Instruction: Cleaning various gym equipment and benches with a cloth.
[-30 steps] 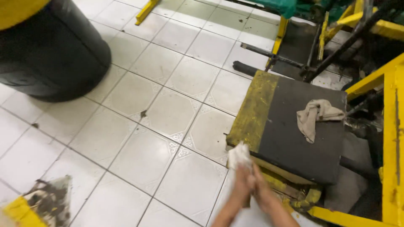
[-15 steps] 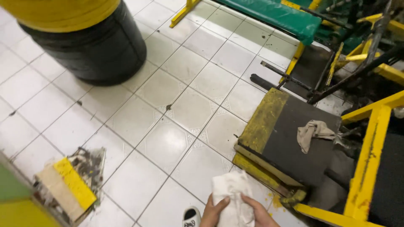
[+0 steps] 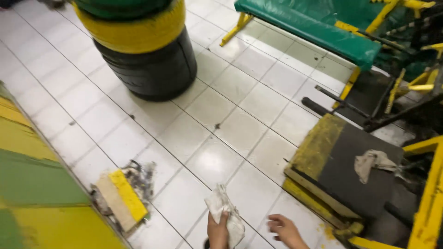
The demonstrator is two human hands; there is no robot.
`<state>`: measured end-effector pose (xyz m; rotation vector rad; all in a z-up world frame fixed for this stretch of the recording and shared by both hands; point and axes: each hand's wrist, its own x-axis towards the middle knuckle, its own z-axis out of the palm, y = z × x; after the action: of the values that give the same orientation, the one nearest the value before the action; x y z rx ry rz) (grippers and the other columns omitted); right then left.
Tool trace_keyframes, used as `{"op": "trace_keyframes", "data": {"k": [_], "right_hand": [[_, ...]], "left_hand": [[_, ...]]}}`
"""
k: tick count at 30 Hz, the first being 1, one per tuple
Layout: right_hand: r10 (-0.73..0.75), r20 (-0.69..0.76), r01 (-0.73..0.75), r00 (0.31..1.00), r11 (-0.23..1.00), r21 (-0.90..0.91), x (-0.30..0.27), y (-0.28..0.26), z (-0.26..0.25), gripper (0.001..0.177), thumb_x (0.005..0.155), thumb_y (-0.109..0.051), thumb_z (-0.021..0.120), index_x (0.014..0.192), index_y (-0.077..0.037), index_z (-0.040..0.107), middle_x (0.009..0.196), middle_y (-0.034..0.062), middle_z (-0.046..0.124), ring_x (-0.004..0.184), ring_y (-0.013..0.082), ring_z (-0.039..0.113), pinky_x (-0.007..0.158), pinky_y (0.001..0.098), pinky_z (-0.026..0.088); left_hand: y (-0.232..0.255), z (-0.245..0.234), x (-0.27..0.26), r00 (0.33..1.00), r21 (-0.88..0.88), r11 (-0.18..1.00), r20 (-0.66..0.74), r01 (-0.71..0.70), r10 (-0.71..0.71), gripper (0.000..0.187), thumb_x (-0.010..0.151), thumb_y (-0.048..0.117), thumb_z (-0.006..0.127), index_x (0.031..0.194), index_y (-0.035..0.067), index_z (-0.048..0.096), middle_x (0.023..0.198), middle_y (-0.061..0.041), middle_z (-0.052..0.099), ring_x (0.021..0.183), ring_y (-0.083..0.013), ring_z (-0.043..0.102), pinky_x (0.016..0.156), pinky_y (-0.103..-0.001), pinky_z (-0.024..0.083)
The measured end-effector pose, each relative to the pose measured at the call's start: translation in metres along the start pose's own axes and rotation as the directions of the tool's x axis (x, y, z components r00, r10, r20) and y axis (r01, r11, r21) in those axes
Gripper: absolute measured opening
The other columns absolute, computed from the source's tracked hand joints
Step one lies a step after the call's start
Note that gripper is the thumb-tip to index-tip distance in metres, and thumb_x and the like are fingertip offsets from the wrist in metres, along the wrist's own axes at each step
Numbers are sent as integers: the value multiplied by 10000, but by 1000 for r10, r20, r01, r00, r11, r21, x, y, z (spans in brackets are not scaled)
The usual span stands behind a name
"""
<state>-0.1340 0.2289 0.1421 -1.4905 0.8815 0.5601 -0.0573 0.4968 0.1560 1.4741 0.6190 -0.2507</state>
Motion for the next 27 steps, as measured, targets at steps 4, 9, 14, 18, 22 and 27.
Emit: {"op": "trace_keyframes", "data": {"k": [4,9,14,18,22,27], "right_hand": [[-166,246,132,955,980,148,-29,-85,104,389,894,-154,730,1280,-126,697,1118,24,748,962,160,712,764,356,619],[-358,127,288,925,879,381,-6,-117,137,613,969,-355,609,1489,-64,469,1364,127,612,1224,245,602,1034,367,469],[-543,-103,520,834,709,476,-21,-161,86,809,993,-532,523,1577,-26,284,1629,107,378,1500,203,346,1201,345,257],[-293,-171,331,941,678,657,-53,-216,38,780,935,-522,557,1541,-63,388,1564,103,478,1399,240,471,1137,398,382],[-346,-439,526,829,749,404,-70,-230,-3,678,960,-553,591,1330,16,611,1295,236,628,1201,322,571,1015,423,444],[-14,-516,363,856,726,584,-121,-258,-53,625,948,-542,660,1320,-74,478,1208,170,586,1114,326,570,895,490,494]], "left_hand": [[85,-7,8,999,-19,999,9,-42,42,696,797,134,780,1420,26,488,1220,-170,715,1055,-266,704,922,-384,556],[147,35,-7,985,-5,998,157,-66,66,678,758,98,798,1390,64,556,1200,-147,762,1056,-231,727,928,-357,563],[199,81,-40,917,36,986,374,-162,137,633,735,84,827,1329,23,619,1158,-142,785,1049,-217,746,928,-330,576],[261,107,-52,856,-84,992,503,-94,123,623,745,86,828,1325,24,610,1159,-120,774,1043,-203,737,922,-329,571],[301,126,-65,854,-119,993,517,-2,63,546,762,94,812,1276,25,643,1111,-115,775,975,-199,731,864,-333,579],[320,162,-80,844,-1,996,531,-88,75,498,740,56,804,1216,27,660,1051,-109,770,905,-194,721,814,-325,588]]}}
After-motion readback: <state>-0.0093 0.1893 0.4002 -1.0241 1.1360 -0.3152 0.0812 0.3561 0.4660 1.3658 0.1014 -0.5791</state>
